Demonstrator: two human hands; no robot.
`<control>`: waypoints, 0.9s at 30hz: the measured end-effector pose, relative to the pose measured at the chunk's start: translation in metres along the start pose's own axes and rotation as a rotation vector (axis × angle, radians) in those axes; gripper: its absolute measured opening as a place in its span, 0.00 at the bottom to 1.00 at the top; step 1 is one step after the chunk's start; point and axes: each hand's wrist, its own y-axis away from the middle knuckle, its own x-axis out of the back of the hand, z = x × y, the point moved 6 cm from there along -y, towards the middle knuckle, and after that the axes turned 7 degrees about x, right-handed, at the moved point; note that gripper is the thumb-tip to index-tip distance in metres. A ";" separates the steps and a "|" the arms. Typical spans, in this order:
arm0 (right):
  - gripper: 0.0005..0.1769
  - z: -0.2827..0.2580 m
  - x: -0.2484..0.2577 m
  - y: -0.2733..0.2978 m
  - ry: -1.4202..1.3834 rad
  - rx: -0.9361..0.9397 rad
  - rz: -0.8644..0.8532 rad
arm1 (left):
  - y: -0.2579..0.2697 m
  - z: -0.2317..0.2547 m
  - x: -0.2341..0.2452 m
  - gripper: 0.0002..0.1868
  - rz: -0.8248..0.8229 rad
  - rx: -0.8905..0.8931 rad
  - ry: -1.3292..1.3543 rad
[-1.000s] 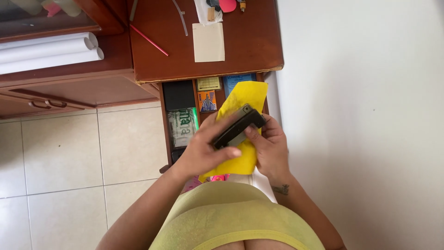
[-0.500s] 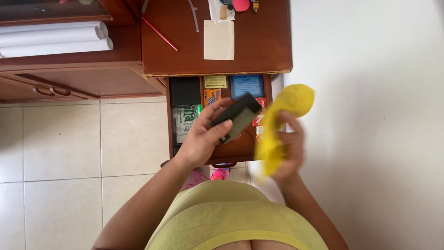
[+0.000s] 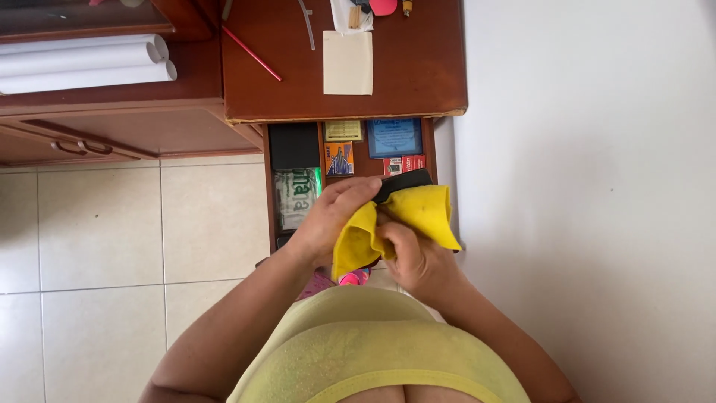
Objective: Cleaning office supplies and organizing them inside a desk drawer.
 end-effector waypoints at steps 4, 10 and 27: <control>0.18 0.012 0.004 0.001 0.034 -0.037 0.021 | 0.003 0.004 -0.013 0.17 -0.013 -0.069 0.167; 0.14 0.046 0.048 0.047 -0.108 -0.318 0.472 | 0.014 0.033 -0.026 0.20 -0.002 -0.259 0.354; 0.24 0.069 0.027 0.021 -0.642 -0.751 0.646 | 0.023 -0.016 -0.055 0.34 -0.120 -0.312 0.177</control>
